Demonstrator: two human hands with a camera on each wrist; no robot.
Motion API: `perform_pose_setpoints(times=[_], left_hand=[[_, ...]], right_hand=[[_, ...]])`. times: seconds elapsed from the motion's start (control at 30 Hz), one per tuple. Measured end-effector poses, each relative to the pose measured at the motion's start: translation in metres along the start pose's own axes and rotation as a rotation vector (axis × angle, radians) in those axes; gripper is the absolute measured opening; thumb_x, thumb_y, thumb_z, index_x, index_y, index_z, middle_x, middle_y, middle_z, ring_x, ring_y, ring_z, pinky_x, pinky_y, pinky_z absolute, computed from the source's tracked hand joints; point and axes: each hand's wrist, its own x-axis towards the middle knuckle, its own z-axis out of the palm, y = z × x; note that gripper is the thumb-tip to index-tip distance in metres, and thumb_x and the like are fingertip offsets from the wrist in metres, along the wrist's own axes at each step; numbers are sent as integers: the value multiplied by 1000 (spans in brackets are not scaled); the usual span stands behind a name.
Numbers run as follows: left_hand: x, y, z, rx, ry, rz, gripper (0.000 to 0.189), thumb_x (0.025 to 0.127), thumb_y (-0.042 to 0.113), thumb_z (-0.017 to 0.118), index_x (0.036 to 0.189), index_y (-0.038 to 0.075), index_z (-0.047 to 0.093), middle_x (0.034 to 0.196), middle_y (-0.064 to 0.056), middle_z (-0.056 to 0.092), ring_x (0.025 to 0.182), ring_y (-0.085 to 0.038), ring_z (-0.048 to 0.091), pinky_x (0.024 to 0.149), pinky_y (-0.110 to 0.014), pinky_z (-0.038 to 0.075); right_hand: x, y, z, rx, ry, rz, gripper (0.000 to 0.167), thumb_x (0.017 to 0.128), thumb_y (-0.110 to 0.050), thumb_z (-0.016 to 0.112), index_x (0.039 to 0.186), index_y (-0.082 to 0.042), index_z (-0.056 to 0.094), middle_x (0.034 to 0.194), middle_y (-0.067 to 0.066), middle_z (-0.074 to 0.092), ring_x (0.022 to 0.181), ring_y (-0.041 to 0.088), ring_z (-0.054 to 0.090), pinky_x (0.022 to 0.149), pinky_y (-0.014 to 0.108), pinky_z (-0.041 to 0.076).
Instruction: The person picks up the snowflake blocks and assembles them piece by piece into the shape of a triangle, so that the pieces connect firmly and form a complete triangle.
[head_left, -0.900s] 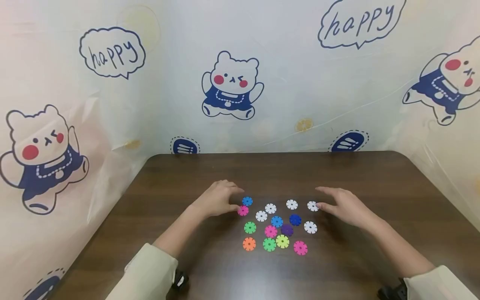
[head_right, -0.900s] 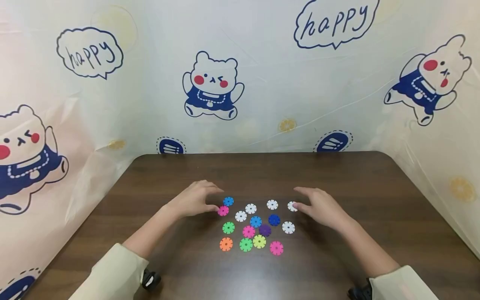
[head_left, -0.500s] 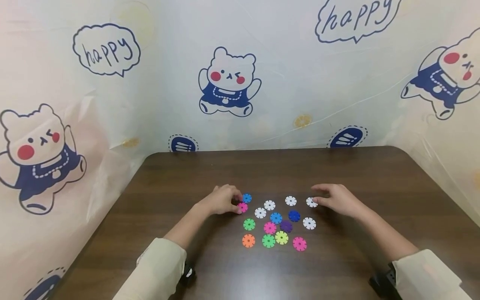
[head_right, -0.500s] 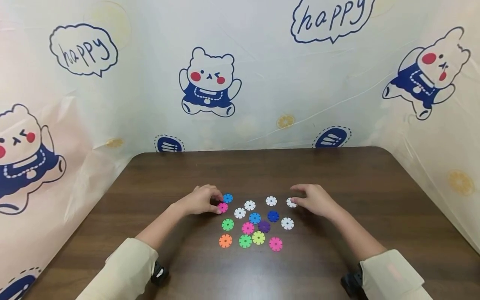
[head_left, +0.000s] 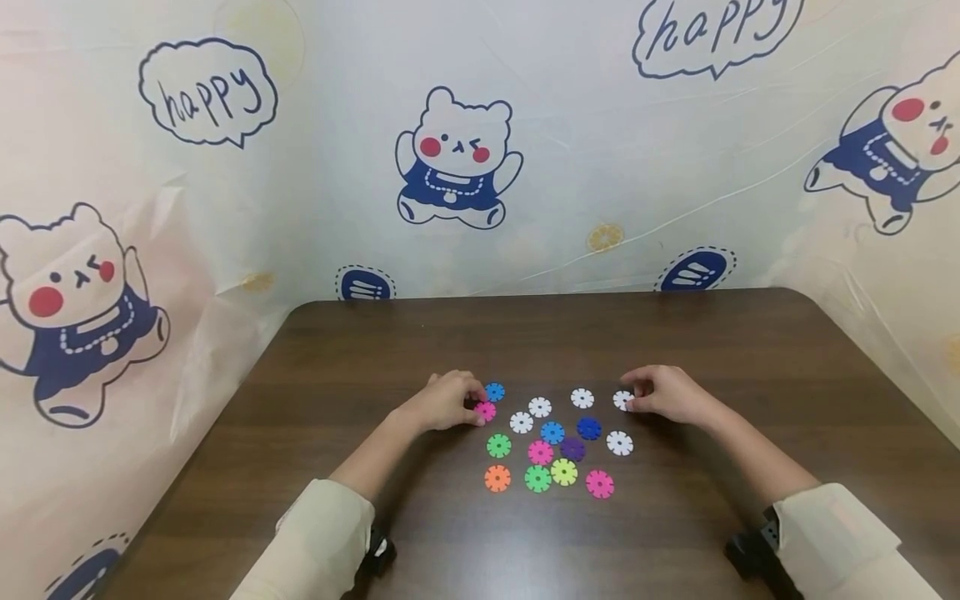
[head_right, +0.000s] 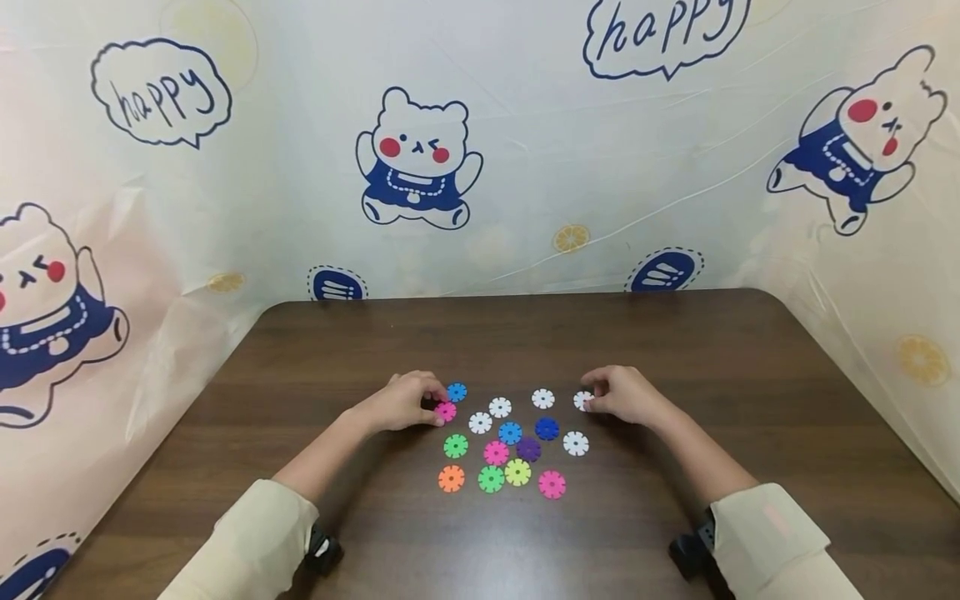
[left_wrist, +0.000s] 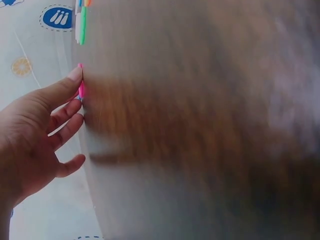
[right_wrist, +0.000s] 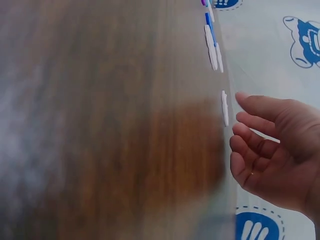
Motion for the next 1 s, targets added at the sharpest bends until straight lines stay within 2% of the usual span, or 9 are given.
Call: perform_pose_setpoints(times=[0.27, 0.43, 0.57, 0.67, 0.77, 0.9, 1.0], left_hand=[[0, 2, 3, -6, 7, -10, 28, 76, 28, 77, 98, 14, 68, 92, 6, 58, 89, -13, 50, 79, -39, 33], [-2, 3, 1, -55, 17, -27, 26, 75, 26, 78, 95, 14, 66, 80, 9, 57, 78, -11, 51, 76, -37, 30], [-2, 6, -4, -104, 39, -54, 27, 77, 24, 77, 97, 12, 65, 77, 8, 57, 74, -11, 51, 76, -36, 32], [-3, 12, -11, -184, 81, -54, 28, 77, 20, 76, 100, 9, 64, 81, 5, 58, 75, -12, 52, 76, -30, 41], [-7, 24, -21, -271, 149, -21, 30, 77, 15, 76, 103, 8, 63, 87, 3, 58, 78, -13, 54, 70, -26, 48], [-15, 43, -35, -351, 245, 39, 32, 76, 12, 76, 105, 7, 63, 92, 1, 59, 83, -18, 55, 72, -30, 52], [-23, 57, -43, -398, 297, 84, 32, 76, 12, 77, 104, 8, 63, 92, 2, 59, 86, -21, 56, 72, -33, 53]], right_hand=[[3, 7, 4, -20, -4, 7, 23, 74, -11, 76, 93, -2, 67, 69, -3, 50, 64, 13, 45, 60, 28, 37], [5, 7, 6, -16, 5, 12, 21, 73, -8, 77, 86, -5, 62, 73, -1, 53, 69, 15, 48, 62, 31, 41], [6, 5, 5, 1, 15, 4, 22, 74, -3, 74, 85, -5, 56, 71, 0, 53, 65, 15, 48, 60, 30, 41], [6, 0, 2, 23, 18, 15, 18, 77, 0, 71, 87, -3, 57, 70, 0, 54, 62, 14, 49, 57, 29, 43], [7, -8, -2, 84, 33, 35, 13, 79, -1, 69, 89, -1, 60, 70, 1, 57, 60, 13, 53, 55, 27, 47], [5, -27, -6, 183, 84, 51, 11, 81, -5, 70, 87, 0, 63, 71, 3, 58, 62, 15, 59, 57, 27, 52], [-1, -49, -8, 236, 122, 35, 11, 81, -8, 71, 86, -2, 64, 71, 3, 59, 63, 17, 60, 58, 28, 53]])
